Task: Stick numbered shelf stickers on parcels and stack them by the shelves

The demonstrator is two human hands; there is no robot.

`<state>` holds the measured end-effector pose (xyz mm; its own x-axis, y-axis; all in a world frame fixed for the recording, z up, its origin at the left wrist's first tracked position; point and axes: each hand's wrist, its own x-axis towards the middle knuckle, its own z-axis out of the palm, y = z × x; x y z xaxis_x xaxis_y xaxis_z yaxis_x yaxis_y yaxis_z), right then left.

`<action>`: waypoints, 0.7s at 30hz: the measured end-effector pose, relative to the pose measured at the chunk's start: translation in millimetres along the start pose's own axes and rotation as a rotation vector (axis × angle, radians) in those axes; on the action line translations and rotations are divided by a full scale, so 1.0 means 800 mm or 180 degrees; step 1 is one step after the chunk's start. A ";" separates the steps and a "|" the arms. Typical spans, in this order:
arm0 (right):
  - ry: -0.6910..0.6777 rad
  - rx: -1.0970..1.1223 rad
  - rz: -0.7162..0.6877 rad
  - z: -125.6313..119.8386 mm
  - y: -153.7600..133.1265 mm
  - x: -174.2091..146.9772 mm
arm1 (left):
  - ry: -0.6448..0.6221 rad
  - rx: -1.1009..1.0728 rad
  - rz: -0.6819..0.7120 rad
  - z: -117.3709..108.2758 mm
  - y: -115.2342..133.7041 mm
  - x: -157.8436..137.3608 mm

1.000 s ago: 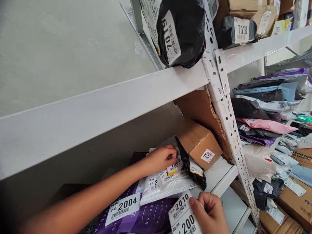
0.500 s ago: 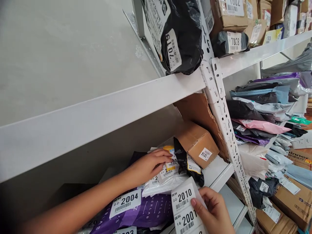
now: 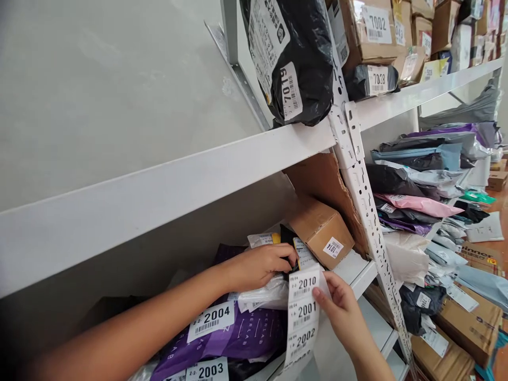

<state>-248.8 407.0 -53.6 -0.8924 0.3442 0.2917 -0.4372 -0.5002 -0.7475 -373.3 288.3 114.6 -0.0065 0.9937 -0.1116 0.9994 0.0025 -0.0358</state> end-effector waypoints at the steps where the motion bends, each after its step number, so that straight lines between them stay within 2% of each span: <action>1: 0.0039 0.0061 -0.0019 0.004 0.003 0.006 | 0.0039 -0.0145 -0.0104 0.001 0.003 0.002; 3: 0.0120 0.0167 -0.0064 0.010 0.009 0.015 | 0.0066 -0.0554 -0.0383 0.000 0.009 0.007; 6: 0.0373 0.0192 -0.0074 0.012 0.013 0.021 | -0.0158 -0.1315 -0.0881 -0.002 0.015 0.014; 8: 0.0575 0.0110 0.0034 0.010 0.012 0.020 | -0.0367 -0.1735 -0.1048 -0.002 0.016 0.017; 10: 0.0657 -0.0013 0.0147 0.010 0.011 0.020 | -0.0394 -0.1929 -0.1145 -0.001 0.017 0.020; 14: 0.0606 -0.0451 -0.0019 0.016 0.014 0.023 | 0.0018 -0.1816 -0.1664 0.002 0.021 0.026; 19: 0.0991 -0.1180 -0.0377 0.025 0.019 0.025 | -0.0169 -0.0984 -0.1780 0.005 0.027 0.033; 21: 0.1120 -0.1221 -0.0421 0.026 0.019 0.024 | -0.0160 -0.0682 -0.1883 0.006 0.031 0.034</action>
<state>-275.0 390.1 -46.7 -0.7125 0.6631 0.2296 -0.4125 -0.1310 -0.9015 -348.7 314.7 105.7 -0.5566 0.8110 -0.1805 0.8111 0.5774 0.0934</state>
